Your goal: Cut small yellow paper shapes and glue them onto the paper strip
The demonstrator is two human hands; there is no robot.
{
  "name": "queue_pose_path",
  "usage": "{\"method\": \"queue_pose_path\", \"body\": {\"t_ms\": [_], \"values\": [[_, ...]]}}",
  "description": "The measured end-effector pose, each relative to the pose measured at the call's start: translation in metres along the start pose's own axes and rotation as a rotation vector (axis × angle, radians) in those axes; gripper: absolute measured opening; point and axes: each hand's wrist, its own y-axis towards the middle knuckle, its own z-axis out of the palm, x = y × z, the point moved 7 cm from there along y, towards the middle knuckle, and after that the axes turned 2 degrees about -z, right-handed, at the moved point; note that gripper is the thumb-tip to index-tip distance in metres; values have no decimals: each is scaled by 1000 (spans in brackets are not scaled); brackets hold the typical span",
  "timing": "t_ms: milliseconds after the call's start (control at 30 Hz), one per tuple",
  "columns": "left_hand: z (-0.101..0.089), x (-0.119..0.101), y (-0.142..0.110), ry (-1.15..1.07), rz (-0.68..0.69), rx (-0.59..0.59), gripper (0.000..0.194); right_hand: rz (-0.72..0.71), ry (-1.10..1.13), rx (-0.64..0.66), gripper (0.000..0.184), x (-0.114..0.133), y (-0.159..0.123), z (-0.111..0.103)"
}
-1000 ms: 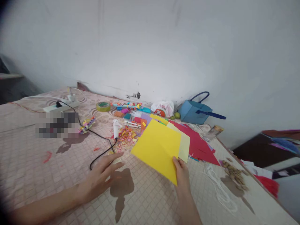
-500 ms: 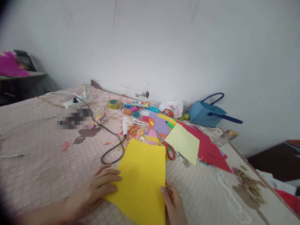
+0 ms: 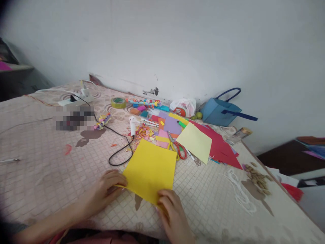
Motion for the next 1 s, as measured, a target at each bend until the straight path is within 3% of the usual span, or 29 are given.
{"method": "queue_pose_path", "body": {"t_ms": [133,367,533,700,867,1000], "values": [[-3,9,-3,-72,-19,-75,18,-53,-25,-11,17,1,2,-7],[5,21,-13,-338,-54,-62,22,-67,-22,-92,42,-7,-13,-16],[9,8,-8,-397,57,14,16,-114,59,-188,29,-5,-17,-20],[-6,-7,-8,-392,212,-43,17,-116,94,-324,29,5,-18,-28],[-12,-7,-16,-367,261,-30,19,-196,73,-325,33,24,-14,-29],[-10,-10,-19,-326,254,53,19,-233,49,-327,39,27,-13,-28]]}}
